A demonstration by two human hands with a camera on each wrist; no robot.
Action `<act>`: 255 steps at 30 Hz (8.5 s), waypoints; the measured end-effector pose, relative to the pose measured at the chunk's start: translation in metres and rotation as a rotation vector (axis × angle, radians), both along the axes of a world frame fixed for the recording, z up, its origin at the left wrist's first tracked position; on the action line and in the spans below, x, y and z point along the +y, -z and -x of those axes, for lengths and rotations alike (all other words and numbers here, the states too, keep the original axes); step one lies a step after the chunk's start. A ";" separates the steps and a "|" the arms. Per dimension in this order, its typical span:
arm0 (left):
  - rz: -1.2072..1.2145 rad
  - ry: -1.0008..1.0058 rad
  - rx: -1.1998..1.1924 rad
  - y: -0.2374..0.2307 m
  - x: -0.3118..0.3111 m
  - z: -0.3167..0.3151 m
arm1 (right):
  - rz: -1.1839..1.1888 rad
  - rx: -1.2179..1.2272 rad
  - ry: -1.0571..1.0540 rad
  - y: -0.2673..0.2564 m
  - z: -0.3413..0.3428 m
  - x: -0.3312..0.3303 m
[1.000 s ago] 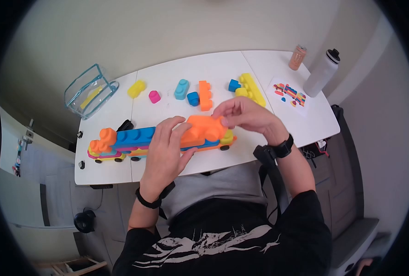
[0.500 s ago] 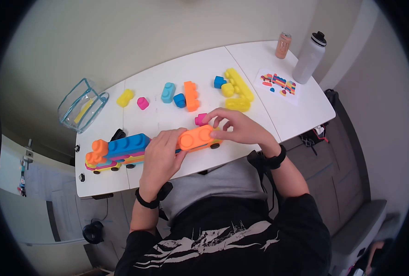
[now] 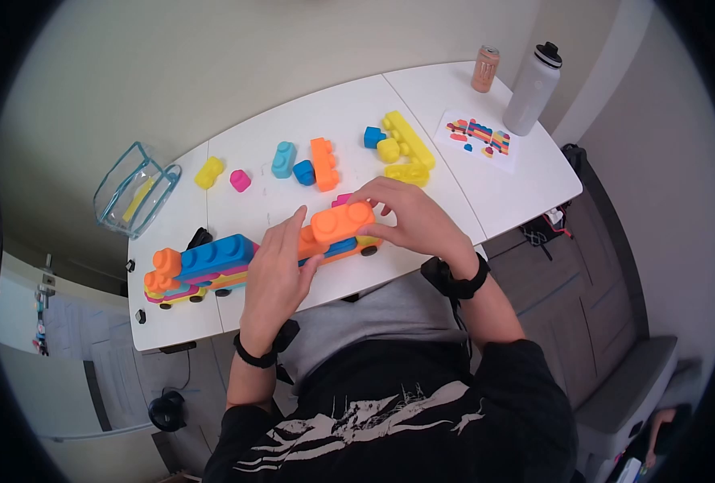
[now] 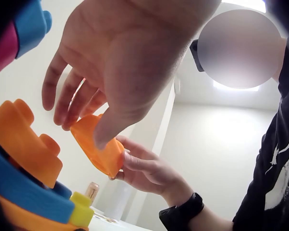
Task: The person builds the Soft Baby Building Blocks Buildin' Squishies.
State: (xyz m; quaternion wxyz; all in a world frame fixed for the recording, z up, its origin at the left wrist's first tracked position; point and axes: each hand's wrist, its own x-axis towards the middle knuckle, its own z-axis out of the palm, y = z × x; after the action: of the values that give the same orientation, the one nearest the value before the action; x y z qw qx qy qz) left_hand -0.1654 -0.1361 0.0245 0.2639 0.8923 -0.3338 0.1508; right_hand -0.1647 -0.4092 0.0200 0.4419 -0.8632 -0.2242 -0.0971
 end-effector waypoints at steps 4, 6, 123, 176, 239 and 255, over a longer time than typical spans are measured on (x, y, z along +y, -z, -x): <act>-0.158 -0.004 -0.017 0.000 0.011 0.002 | 0.006 0.024 0.046 0.007 -0.003 -0.011; -0.191 0.000 -0.004 0.000 0.016 0.004 | 0.001 0.039 0.064 0.010 -0.003 -0.013; -0.215 0.093 0.294 -0.012 0.056 0.004 | 0.633 0.228 0.431 0.008 -0.085 -0.083; -0.186 -0.184 0.138 0.010 0.016 -0.008 | 0.218 -0.053 0.061 0.033 -0.016 0.004; -0.248 -0.083 0.093 0.001 0.023 0.016 | 0.375 -0.147 -0.094 -0.005 -0.027 0.022; -0.276 -0.115 0.103 -0.016 0.026 0.024 | 0.152 -0.056 0.033 -0.003 -0.034 -0.001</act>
State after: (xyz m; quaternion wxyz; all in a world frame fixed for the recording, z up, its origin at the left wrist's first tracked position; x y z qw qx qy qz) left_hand -0.1894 -0.1103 0.0409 0.1466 0.9442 -0.2858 0.0725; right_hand -0.1305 -0.4105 0.0230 0.3672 -0.8946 -0.2291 -0.1111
